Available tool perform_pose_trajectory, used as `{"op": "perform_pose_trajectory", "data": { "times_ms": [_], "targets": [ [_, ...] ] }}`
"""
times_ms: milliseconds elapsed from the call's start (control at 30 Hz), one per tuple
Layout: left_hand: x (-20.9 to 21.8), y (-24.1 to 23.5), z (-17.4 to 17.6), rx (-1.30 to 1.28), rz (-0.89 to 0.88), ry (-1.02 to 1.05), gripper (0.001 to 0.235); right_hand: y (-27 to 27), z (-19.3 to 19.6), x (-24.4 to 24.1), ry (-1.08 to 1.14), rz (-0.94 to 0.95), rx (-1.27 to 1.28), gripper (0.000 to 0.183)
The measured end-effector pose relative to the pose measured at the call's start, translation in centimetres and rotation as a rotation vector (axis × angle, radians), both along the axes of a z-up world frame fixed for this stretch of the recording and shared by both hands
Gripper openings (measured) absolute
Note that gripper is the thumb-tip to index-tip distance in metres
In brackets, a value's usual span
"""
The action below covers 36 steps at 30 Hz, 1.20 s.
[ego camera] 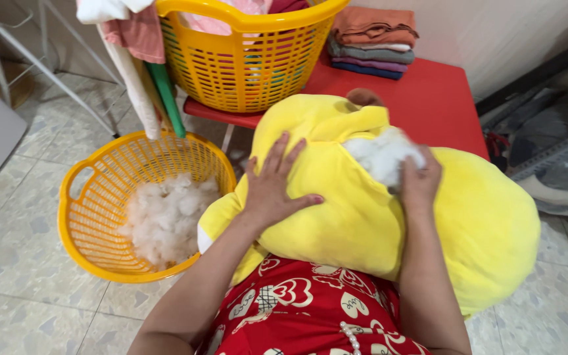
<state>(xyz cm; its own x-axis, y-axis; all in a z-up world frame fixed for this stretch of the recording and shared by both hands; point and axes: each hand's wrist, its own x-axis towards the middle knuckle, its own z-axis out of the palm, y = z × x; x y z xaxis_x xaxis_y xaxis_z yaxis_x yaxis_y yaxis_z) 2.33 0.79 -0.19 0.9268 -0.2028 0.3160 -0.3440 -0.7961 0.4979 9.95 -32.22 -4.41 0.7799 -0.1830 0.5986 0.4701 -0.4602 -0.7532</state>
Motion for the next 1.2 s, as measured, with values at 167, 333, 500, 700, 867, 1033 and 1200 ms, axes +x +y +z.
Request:
{"op": "perform_pose_trajectory", "data": {
  "times_ms": [167,333,500,700,867,1033,1200],
  "targets": [
    [-0.6,-1.1,2.8,-0.054,-0.010,-0.239,0.115,1.9,1.7,-2.2,0.098,0.079,0.087,0.029],
    [1.3,-3.6,5.1,0.161,-0.156,-0.183,0.116,3.3,4.3,-3.5,0.014,0.104,0.009,0.033],
    [2.0,-2.8,3.9,0.275,-0.071,0.143,0.132,3.0,3.3,-2.9,0.257,-0.188,-0.204,0.017],
    [1.9,-0.5,1.4,0.333,0.003,0.254,0.130,0.8,0.9,-0.6,-0.020,-0.158,-0.050,0.017],
    [2.4,-0.5,0.5,0.306,0.014,0.286,0.132,0.7,0.0,-0.3,-0.065,-0.222,-0.016,0.013],
    [3.2,-1.4,0.2,0.298,0.029,0.267,0.134,2.9,2.4,-2.4,0.118,-0.053,-0.161,0.029],
    [3.0,-1.6,0.3,0.285,0.030,0.228,0.134,4.9,8.1,-6.8,-0.015,0.069,-0.408,0.070]
  ]
}}
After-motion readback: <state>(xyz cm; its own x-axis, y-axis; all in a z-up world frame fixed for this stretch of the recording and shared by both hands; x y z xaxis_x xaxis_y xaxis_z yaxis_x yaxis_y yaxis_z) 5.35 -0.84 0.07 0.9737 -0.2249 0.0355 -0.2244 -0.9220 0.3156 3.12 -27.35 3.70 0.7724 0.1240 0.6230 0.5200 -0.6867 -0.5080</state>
